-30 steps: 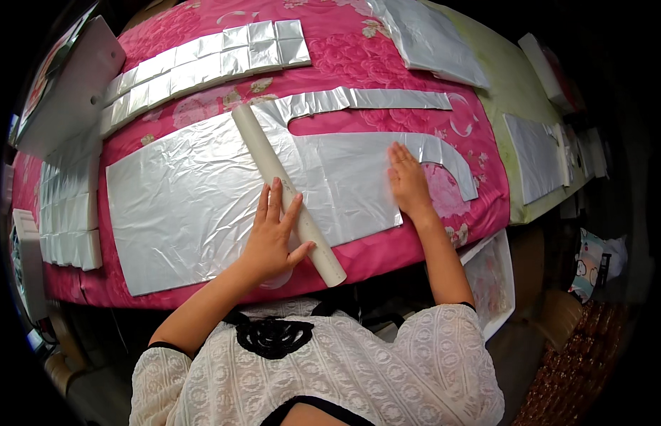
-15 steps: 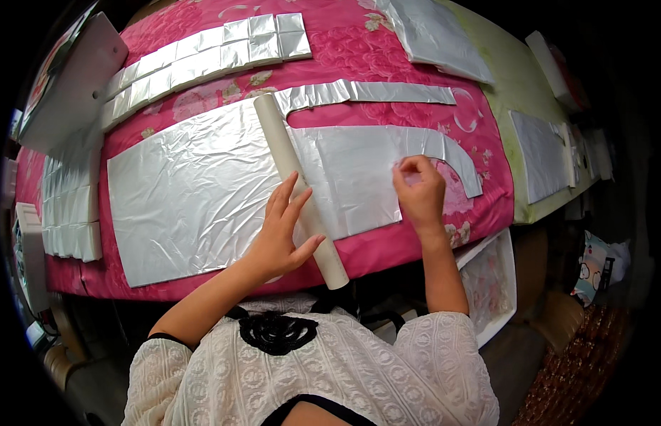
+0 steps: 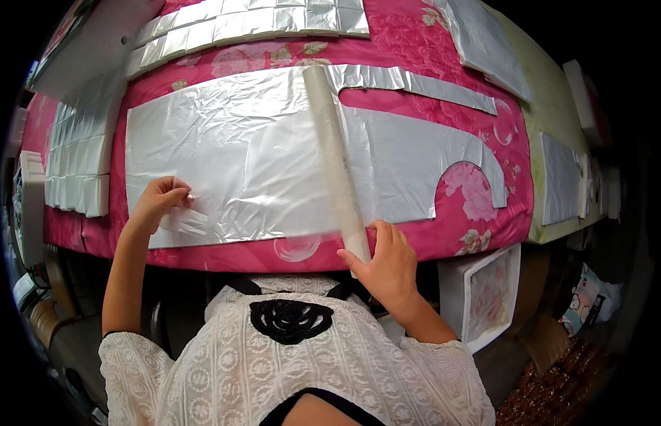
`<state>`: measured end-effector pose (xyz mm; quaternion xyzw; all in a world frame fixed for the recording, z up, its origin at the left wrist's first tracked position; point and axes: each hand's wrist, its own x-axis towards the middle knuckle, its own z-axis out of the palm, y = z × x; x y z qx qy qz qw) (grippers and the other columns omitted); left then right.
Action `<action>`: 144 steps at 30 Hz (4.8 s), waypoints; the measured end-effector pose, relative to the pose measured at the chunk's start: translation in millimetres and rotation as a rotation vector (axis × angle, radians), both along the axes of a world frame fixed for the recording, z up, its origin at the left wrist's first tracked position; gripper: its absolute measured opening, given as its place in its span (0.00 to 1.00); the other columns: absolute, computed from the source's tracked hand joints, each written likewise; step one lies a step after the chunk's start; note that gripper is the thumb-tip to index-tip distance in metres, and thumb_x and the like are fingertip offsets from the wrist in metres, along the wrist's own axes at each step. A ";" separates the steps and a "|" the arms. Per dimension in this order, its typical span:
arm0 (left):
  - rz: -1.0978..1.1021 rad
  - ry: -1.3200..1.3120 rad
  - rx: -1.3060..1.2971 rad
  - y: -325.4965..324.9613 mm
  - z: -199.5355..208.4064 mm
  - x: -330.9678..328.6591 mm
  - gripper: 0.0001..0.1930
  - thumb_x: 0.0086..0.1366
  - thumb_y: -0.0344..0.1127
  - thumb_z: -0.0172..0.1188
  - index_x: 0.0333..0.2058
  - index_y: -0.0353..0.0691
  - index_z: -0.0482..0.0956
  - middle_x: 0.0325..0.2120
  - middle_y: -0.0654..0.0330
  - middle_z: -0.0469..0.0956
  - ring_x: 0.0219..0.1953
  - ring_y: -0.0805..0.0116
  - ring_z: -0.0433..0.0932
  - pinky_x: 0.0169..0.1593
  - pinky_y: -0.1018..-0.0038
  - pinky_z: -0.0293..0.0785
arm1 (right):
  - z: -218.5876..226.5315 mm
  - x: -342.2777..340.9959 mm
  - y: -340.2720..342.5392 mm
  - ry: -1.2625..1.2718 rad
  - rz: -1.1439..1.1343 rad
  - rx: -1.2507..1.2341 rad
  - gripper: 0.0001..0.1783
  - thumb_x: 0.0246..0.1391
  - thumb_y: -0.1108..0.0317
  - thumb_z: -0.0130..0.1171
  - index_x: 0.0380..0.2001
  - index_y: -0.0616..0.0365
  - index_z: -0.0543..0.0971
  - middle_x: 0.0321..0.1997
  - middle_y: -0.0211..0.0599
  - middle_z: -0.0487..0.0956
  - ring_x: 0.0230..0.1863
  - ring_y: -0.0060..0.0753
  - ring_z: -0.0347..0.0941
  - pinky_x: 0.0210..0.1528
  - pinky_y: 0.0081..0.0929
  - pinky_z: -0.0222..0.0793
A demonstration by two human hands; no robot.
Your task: The person repeatedly wraps small white rectangular items in clear plastic film using a cylindrical rolling tool. They smooth the film over each item, roll it tightly, and place the wrapped unit on a growing stack on the pink floral tablecloth.
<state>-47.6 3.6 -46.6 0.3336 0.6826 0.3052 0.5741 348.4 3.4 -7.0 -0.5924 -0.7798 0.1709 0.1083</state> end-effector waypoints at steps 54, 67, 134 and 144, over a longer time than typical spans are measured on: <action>-0.611 0.971 0.729 54.7 -42.0 207.7 0.30 0.61 0.36 0.39 0.59 0.24 0.50 0.62 0.40 0.48 0.66 0.49 0.44 0.66 0.60 0.39 | -33.8 166.2 358.4 2.108 -0.570 -0.045 0.26 0.63 0.53 0.29 0.52 0.63 0.61 0.55 0.51 0.68 0.56 0.53 0.64 0.56 0.53 0.60; -0.542 1.130 0.919 57.6 -67.4 205.5 0.30 0.61 0.39 0.41 0.58 0.23 0.53 0.60 0.40 0.53 0.64 0.47 0.52 0.65 0.56 0.43 | -14.3 -228.3 108.3 1.241 0.510 -0.494 0.23 0.62 0.63 0.43 0.55 0.67 0.65 0.54 0.49 0.71 0.59 0.37 0.64 0.59 0.26 0.56; 0.313 -1.209 0.397 -158.1 12.8 29.0 0.36 0.49 0.43 0.66 0.54 0.32 0.62 0.44 0.49 0.74 0.36 0.70 0.76 0.37 0.75 0.75 | -13.7 -333.5 52.9 1.695 0.280 -1.382 0.34 0.44 0.65 0.62 0.53 0.60 0.58 0.38 0.39 0.71 0.38 0.28 0.71 0.43 0.30 0.72; 0.060 -1.217 0.132 -89.5 33.0 79.1 0.27 0.47 0.42 0.67 0.41 0.33 0.68 0.23 0.63 0.69 0.24 0.76 0.72 0.29 0.76 0.73 | 2.6 -240.8 76.5 1.830 0.222 -1.146 0.33 0.44 0.64 0.62 0.49 0.63 0.57 0.32 0.38 0.70 0.32 0.27 0.72 0.36 0.29 0.73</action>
